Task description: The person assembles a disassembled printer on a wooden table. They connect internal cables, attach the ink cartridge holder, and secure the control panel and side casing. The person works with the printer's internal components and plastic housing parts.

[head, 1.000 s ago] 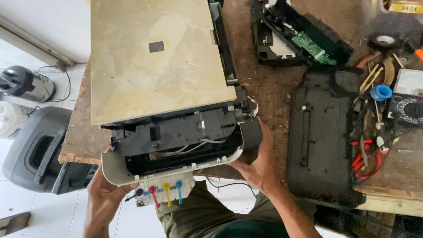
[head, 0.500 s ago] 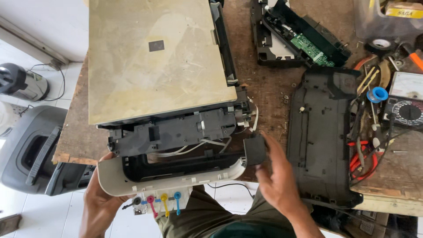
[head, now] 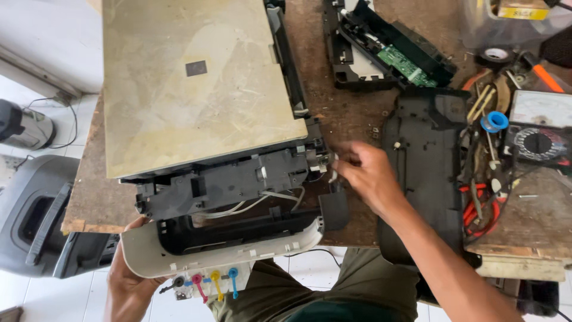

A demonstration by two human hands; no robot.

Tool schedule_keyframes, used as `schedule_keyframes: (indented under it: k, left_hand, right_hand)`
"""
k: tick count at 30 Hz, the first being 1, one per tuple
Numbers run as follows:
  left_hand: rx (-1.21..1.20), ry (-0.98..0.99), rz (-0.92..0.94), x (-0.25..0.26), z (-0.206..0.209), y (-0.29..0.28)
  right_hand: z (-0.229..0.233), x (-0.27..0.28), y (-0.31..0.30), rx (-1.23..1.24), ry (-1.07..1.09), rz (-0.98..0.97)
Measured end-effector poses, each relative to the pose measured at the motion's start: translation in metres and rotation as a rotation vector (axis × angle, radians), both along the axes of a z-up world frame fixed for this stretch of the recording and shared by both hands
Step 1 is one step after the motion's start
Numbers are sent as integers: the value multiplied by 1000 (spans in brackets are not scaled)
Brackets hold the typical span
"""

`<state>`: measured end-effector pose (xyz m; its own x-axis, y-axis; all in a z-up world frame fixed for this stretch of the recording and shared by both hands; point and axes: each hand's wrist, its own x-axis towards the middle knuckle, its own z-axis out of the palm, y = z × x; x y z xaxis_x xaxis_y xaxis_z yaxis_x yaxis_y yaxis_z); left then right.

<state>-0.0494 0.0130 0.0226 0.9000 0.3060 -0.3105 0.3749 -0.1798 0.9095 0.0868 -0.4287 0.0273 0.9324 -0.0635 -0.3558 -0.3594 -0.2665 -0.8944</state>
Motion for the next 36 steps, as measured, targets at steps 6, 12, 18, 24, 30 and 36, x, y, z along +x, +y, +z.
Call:
schedule_keyframes:
  k: [6,12,18,24,30,36]
  left_hand:
    - [52,-22,-54,-1,12,-7]
    - [59,-48,-70,-6,19,-14]
    - [81,-182,-147,-8,13,-8]
    - [77,-243,-163,-18,17,-15]
    - [125,-281,-152,-30,21,-23]
    - [134,-248,-146,-37,31,-30]
  right_hand:
    - [-11,-17,-5,85,65,13]
    - [15,-46,-7,-27,25,65]
    - [-14,-94,-21,1,128,136]
    - [-5,-97,-11,-108,240,334]
    - [-16,-98,-10,-103,64,263]
    - [-23,-103,-29,-218,18,244]
